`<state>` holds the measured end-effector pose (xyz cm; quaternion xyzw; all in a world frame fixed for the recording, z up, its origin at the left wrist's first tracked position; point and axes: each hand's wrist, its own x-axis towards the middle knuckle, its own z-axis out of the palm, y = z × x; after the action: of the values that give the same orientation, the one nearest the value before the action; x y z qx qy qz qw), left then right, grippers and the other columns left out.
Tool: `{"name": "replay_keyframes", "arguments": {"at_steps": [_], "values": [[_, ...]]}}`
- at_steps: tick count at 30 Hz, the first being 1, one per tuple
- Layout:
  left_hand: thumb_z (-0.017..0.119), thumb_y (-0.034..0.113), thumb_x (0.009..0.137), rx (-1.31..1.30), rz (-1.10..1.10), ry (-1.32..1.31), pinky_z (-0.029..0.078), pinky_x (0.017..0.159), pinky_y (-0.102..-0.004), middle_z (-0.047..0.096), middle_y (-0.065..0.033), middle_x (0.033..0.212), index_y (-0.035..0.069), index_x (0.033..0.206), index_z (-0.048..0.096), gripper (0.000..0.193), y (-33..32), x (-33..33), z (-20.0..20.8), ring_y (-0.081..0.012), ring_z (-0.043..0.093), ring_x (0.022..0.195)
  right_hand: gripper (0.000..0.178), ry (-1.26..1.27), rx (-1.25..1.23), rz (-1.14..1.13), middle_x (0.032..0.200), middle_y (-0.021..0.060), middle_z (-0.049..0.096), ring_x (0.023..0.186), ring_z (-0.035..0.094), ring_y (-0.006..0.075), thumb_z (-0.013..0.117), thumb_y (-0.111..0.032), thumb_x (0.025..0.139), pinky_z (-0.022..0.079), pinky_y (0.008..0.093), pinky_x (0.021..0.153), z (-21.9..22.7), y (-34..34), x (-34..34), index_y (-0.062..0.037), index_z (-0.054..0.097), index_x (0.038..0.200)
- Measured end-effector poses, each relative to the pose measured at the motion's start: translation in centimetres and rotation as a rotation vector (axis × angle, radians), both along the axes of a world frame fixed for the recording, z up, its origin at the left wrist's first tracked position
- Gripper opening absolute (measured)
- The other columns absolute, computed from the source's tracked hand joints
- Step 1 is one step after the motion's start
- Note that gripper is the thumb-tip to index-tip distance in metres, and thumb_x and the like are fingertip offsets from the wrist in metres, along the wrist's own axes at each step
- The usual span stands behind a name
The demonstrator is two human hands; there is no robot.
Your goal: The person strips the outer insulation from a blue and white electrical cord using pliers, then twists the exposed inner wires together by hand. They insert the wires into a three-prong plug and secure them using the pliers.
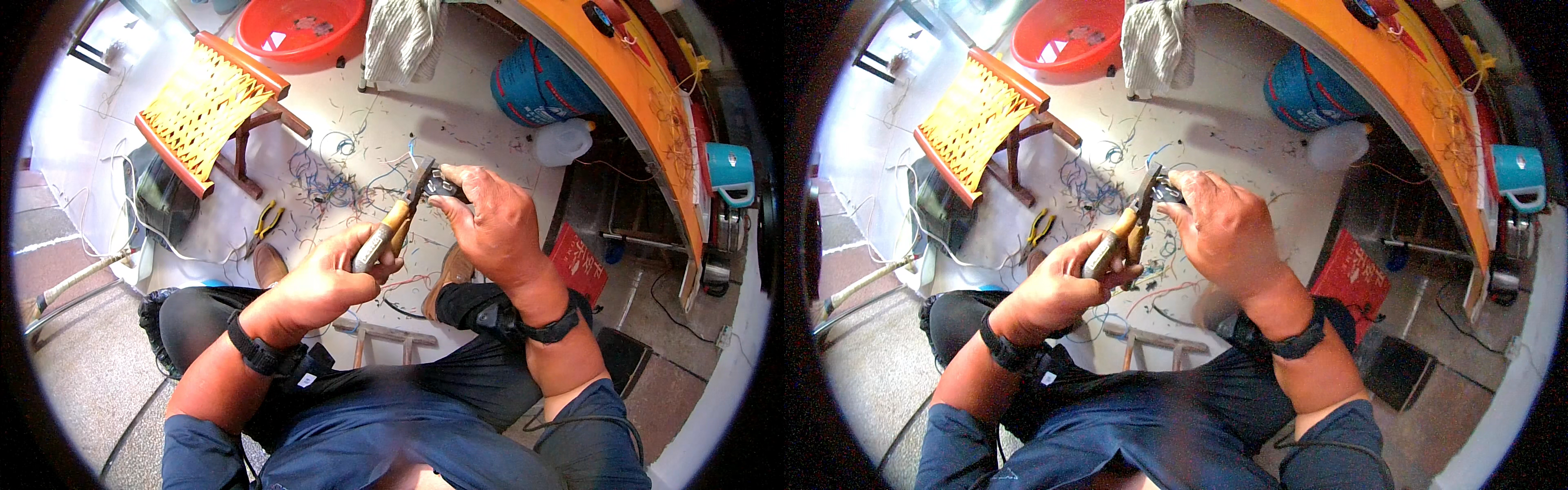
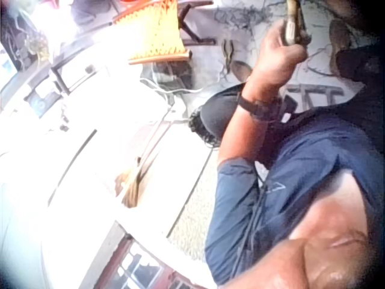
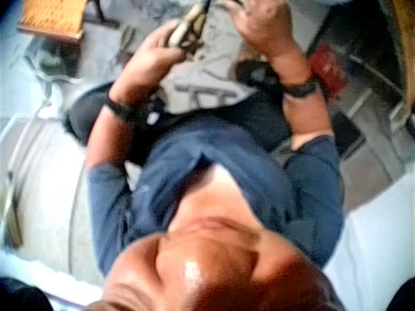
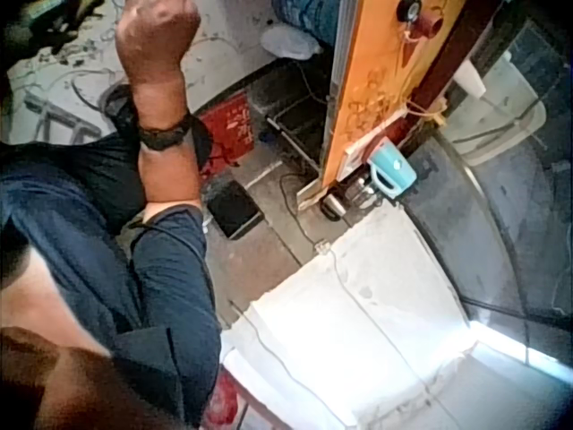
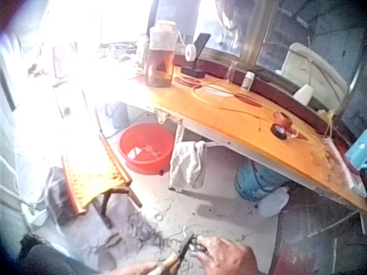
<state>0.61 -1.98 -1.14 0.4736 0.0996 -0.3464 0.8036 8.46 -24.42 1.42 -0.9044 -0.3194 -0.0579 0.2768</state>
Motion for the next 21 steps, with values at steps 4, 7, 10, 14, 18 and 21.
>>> {"name": "replay_keyframes", "arguments": {"at_steps": [4, 7, 10, 14, 18, 21], "values": [[0.058, -0.003, 0.074, -0.103, -0.006, -0.001, 0.042, 0.084, -0.0252, 0.055, -0.0002, 0.099, 0.002, 0.109, 0.056, 0.036, 0.3, 0.3, 0.3, -0.0095, 0.050, 0.089, 0.032, -0.039, -0.027, 0.010, 0.096, 0.0151, 0.068, 0.084, 0.067, 0.0334, 0.074, -0.011, 0.081, 0.054, 0.0422, 0.070, 0.1, 0.0, 0.1, -0.0021, 0.061, 0.109], [0.058, -0.003, 0.073, -0.080, -0.026, 0.000, 0.042, 0.084, -0.0250, 0.054, -0.0006, 0.098, 0.002, 0.110, 0.056, 0.037, 0.7, 0.4, 1.2, -0.0102, 0.050, 0.089, 0.032, -0.027, -0.005, 0.021, 0.096, 0.0156, 0.068, 0.084, 0.067, 0.0341, 0.075, -0.010, 0.081, 0.054, 0.0418, 0.071, 0.0, 0.1, 0.0, -0.0018, 0.062, 0.109], [0.059, -0.002, 0.073, -0.046, -0.056, -0.009, 0.042, 0.084, -0.0250, 0.054, -0.0008, 0.098, 0.002, 0.109, 0.057, 0.036, 1.1, 0.8, 1.6, -0.0103, 0.050, 0.089, 0.033, -0.002, 0.012, 0.028, 0.096, 0.0164, 0.069, 0.085, 0.068, 0.0352, 0.077, -0.009, 0.080, 0.054, 0.0408, 0.073, 0.1, -0.1, 0.0, -0.0015, 0.064, 0.109], [0.059, -0.001, 0.073, -0.067, -0.055, 0.007, 0.042, 0.082, -0.0249, 0.056, -0.0011, 0.097, 0.001, 0.108, 0.057, 0.036, 1.4, 1.1, 2.2, -0.0103, 0.050, 0.088, 0.033, -0.013, 0.010, 0.052, 0.097, 0.0159, 0.069, 0.085, 0.068, 0.0345, 0.077, -0.009, 0.079, 0.054, 0.0402, 0.074, -0.1, -0.2, 0.0, -0.0015, 0.064, 0.109], [0.058, 0.002, 0.074, 0.046, -0.083, -0.063, 0.043, 0.078, -0.0261, 0.057, -0.0006, 0.092, 0.002, 0.102, 0.059, 0.028, 1.3, 0.8, 1.8, -0.0108, 0.052, 0.086, 0.033, 0.001, 0.040, 0.063, 0.098, 0.0156, 0.069, 0.085, 0.068, 0.0342, 0.077, -0.009, 0.079, 0.054, 0.0403, 0.073, -0.7, -0.1, -0.2, -0.0026, 0.064, 0.109], [0.058, 0.004, 0.074, 0.127, -0.078, -0.126, 0.045, 0.072, -0.0279, 0.058, -0.0008, 0.086, 0.001, 0.097, 0.059, 0.024, 0.7, 0.3, 1.2, -0.0114, 0.053, 0.081, 0.034, -0.028, 0.054, 0.071, 0.098, 0.0153, 0.069, 0.086, 0.068, 0.0343, 0.077, -0.009, 0.079, 0.054, 0.0403, 0.073, -0.4, 0.3, -0.3, -0.0032, 0.064, 0.110]]}}
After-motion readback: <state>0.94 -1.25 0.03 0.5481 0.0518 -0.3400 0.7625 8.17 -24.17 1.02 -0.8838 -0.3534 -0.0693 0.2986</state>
